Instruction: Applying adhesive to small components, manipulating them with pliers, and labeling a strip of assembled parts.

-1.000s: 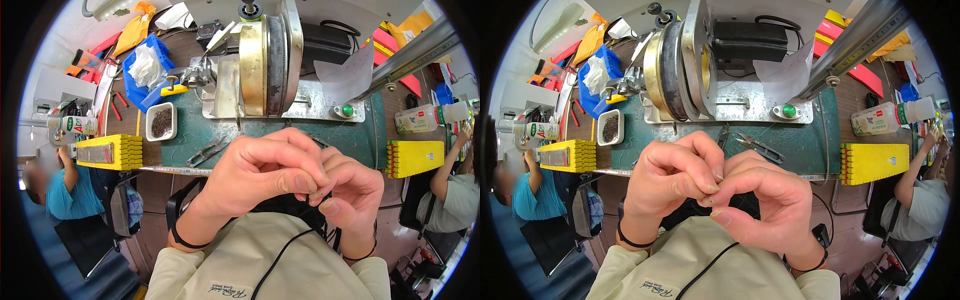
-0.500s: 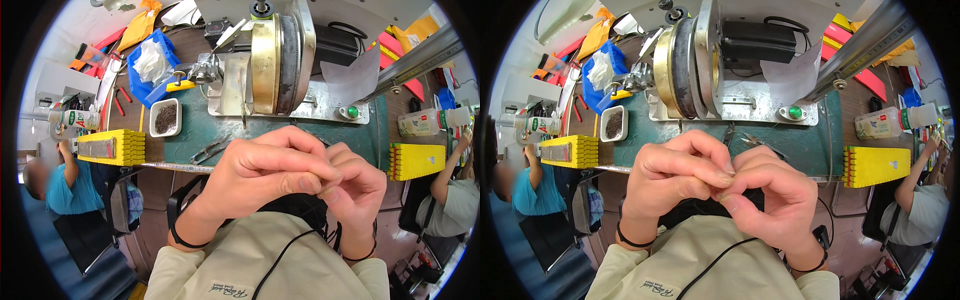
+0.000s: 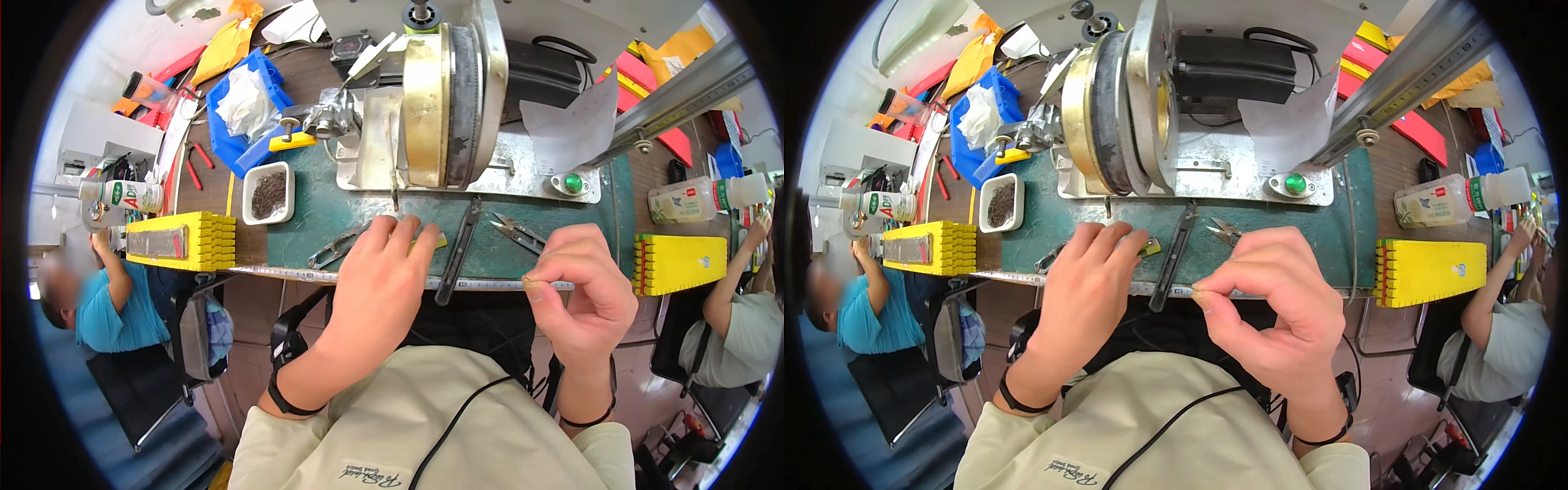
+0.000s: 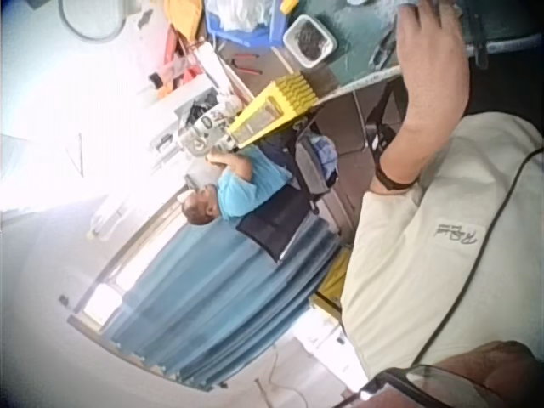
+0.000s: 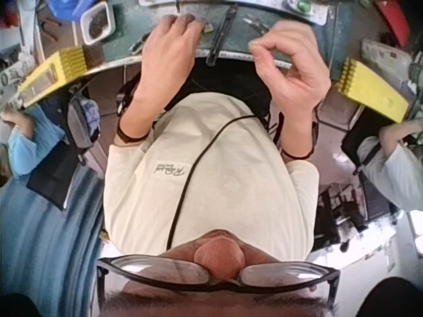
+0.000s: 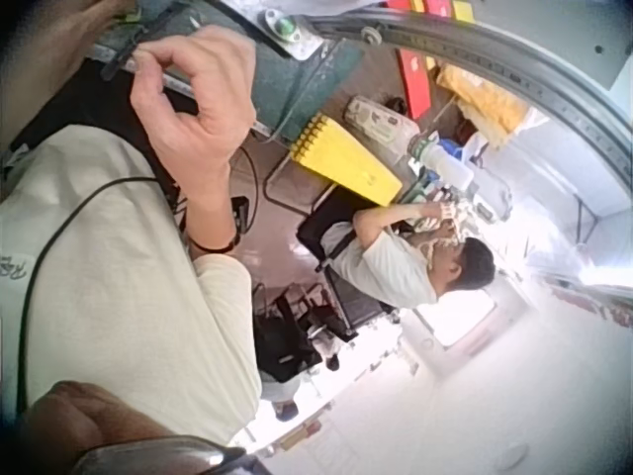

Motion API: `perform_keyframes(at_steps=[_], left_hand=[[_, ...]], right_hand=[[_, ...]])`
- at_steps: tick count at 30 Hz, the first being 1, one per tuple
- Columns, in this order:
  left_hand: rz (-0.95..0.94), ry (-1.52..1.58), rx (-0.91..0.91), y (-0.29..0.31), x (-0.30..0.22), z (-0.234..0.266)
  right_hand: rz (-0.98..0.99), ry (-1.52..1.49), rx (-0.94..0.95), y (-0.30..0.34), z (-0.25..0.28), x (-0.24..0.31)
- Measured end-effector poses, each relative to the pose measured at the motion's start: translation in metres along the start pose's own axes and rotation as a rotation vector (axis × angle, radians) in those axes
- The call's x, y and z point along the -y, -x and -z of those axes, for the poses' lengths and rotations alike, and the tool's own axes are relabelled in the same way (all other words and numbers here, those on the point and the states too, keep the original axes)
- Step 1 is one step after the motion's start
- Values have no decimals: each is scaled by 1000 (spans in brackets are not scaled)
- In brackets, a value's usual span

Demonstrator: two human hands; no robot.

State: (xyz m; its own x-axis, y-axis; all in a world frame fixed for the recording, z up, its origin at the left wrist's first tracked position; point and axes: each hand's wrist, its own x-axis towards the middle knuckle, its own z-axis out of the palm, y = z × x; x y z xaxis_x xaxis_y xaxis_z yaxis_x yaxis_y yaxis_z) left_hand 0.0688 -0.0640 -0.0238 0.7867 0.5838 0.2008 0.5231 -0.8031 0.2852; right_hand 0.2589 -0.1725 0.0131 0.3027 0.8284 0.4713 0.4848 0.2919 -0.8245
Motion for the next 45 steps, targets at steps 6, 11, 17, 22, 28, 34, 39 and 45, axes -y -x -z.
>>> perform_keyframes(at_steps=[6, 11, 17, 22, 28, 34, 39, 45], left_hand=[[19, -20, 70, -4, -10, -7], [-21, 58, -40, 0, -10, -3], [58, 659, -39, -8, -29, 33], [-61, 515, -92, -8, -29, 32], [-66, 412, -278, -11, -28, 20], [-48, 370, -260, -11, -29, 21], [-45, 357, -255, -10, -30, 18], [-45, 366, -240, -11, -31, 17]], right_hand=[[52, 104, -8, -2, 5, 1], [114, 185, 29, -3, 6, 1], [171, 252, 40, -6, 2, 1], [178, 261, 67, -7, -2, 2], [178, 269, 90, -9, -6, 4], [177, 275, 104, -9, -9, 2], [155, 288, 99, -8, -9, -1], [147, 267, 81, -6, -9, -2]])
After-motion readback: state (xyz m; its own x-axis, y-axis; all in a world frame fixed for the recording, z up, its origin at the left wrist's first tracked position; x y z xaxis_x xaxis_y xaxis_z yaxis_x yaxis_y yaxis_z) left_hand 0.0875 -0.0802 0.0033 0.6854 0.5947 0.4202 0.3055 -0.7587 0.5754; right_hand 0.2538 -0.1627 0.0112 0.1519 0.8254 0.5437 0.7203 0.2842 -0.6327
